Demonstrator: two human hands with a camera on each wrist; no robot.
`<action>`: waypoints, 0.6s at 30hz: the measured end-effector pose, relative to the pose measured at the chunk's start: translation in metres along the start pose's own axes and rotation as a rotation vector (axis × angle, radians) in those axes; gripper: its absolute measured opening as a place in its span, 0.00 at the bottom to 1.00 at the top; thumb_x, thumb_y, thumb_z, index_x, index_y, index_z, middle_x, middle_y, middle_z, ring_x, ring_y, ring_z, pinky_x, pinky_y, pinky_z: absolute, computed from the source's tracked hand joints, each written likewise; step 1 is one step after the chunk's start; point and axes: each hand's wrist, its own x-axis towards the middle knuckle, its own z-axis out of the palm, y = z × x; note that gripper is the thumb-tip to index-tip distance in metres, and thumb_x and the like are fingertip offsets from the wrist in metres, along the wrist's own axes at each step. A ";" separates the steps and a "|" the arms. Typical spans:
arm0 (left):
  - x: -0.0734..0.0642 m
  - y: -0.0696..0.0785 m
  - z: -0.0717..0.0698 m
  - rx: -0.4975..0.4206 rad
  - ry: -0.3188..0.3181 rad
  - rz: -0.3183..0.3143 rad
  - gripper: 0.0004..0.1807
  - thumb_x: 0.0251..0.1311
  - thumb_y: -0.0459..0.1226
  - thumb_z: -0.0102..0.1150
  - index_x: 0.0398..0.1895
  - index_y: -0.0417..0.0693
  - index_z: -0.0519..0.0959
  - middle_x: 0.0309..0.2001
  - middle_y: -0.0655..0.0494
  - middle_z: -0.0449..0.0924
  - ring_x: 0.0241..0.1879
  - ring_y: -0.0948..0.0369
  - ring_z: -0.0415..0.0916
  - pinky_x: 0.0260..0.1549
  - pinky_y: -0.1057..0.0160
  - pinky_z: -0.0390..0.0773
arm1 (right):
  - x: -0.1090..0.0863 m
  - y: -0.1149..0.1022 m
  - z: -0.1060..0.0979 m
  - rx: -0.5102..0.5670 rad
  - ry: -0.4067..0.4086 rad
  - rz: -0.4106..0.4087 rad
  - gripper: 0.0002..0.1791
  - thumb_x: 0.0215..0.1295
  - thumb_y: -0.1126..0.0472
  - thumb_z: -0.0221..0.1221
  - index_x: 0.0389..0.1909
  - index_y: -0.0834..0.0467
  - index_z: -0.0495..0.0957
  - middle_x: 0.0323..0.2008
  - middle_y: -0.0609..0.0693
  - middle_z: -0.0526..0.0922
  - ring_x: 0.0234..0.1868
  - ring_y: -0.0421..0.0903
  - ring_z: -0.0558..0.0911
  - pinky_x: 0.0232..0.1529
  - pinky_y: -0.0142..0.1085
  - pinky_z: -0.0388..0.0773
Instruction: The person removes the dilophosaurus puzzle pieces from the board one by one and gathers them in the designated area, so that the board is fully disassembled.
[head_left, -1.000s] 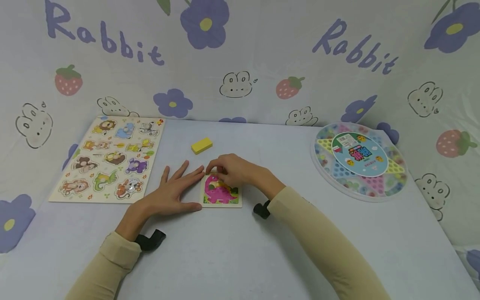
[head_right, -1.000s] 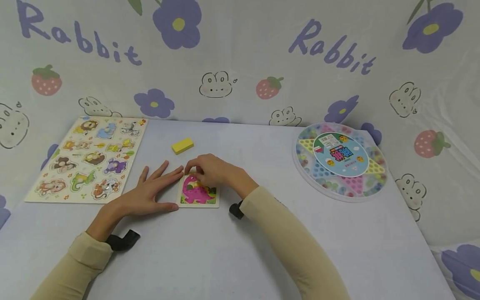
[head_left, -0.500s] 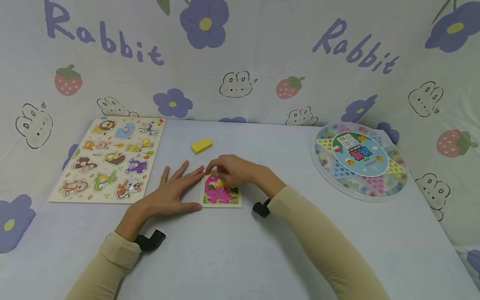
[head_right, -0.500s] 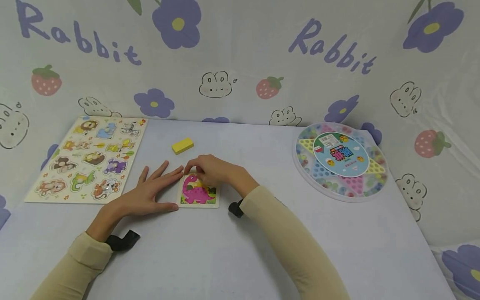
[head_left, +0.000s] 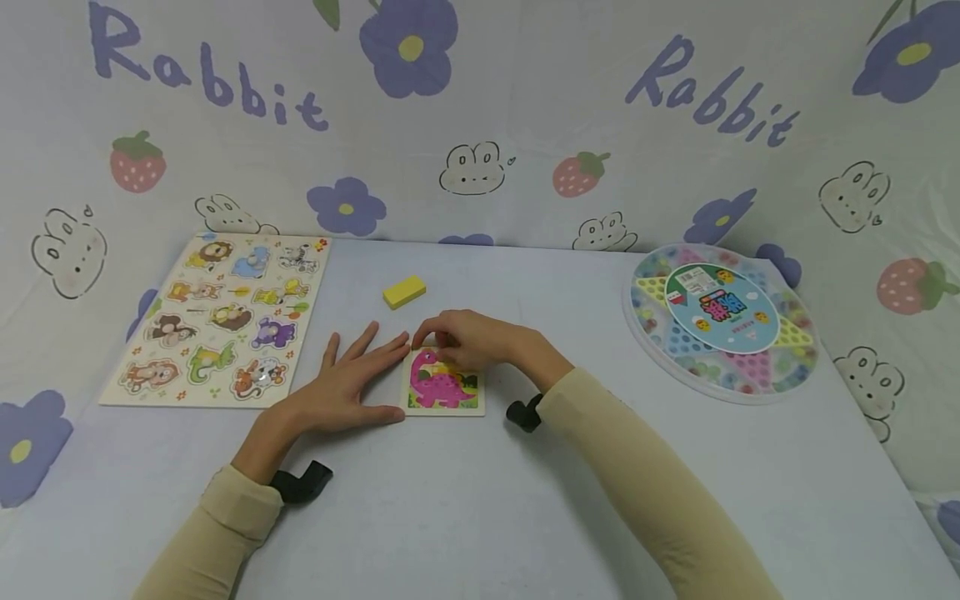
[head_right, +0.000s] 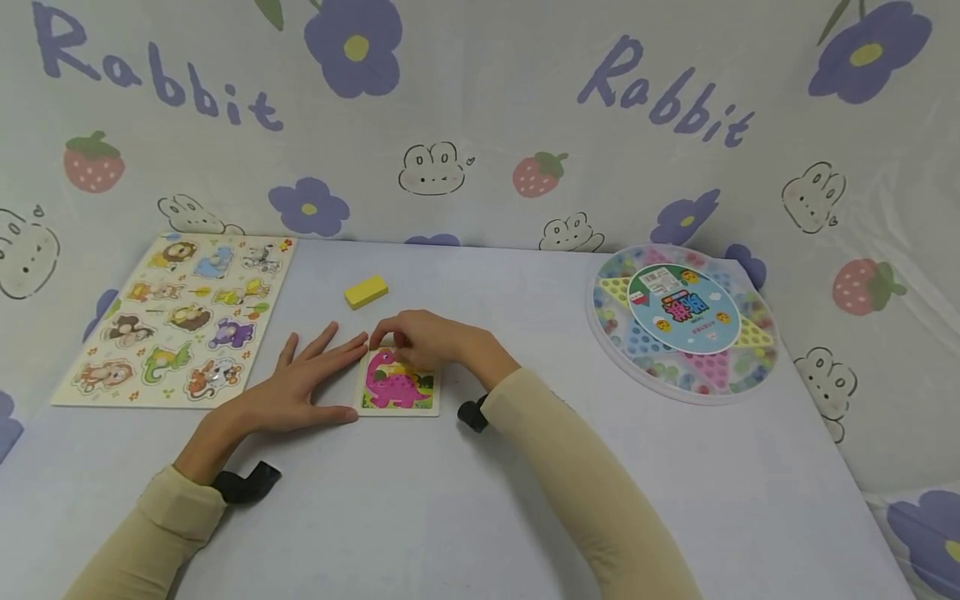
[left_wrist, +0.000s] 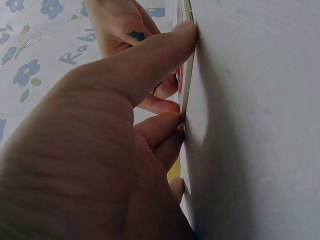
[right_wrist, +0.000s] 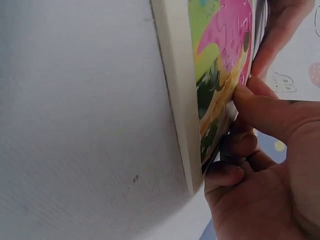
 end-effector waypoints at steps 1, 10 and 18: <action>0.000 0.000 0.000 0.000 0.000 0.000 0.52 0.62 0.58 0.70 0.86 0.60 0.57 0.88 0.58 0.49 0.88 0.44 0.27 0.78 0.26 0.18 | 0.000 0.000 0.000 0.003 -0.002 -0.001 0.19 0.79 0.64 0.56 0.66 0.50 0.79 0.41 0.51 0.78 0.42 0.44 0.75 0.42 0.30 0.74; -0.001 0.000 0.000 -0.001 0.002 -0.004 0.51 0.62 0.58 0.70 0.86 0.59 0.58 0.88 0.58 0.49 0.88 0.44 0.27 0.78 0.26 0.18 | 0.002 0.000 0.003 0.028 0.009 0.015 0.19 0.78 0.66 0.54 0.65 0.51 0.78 0.42 0.51 0.78 0.43 0.45 0.76 0.45 0.30 0.75; -0.002 0.000 0.000 -0.007 0.007 0.006 0.51 0.62 0.58 0.70 0.86 0.60 0.57 0.87 0.58 0.50 0.88 0.44 0.27 0.77 0.26 0.18 | 0.002 -0.002 0.004 0.059 0.029 0.026 0.19 0.77 0.67 0.55 0.64 0.51 0.79 0.44 0.52 0.78 0.46 0.46 0.76 0.47 0.32 0.76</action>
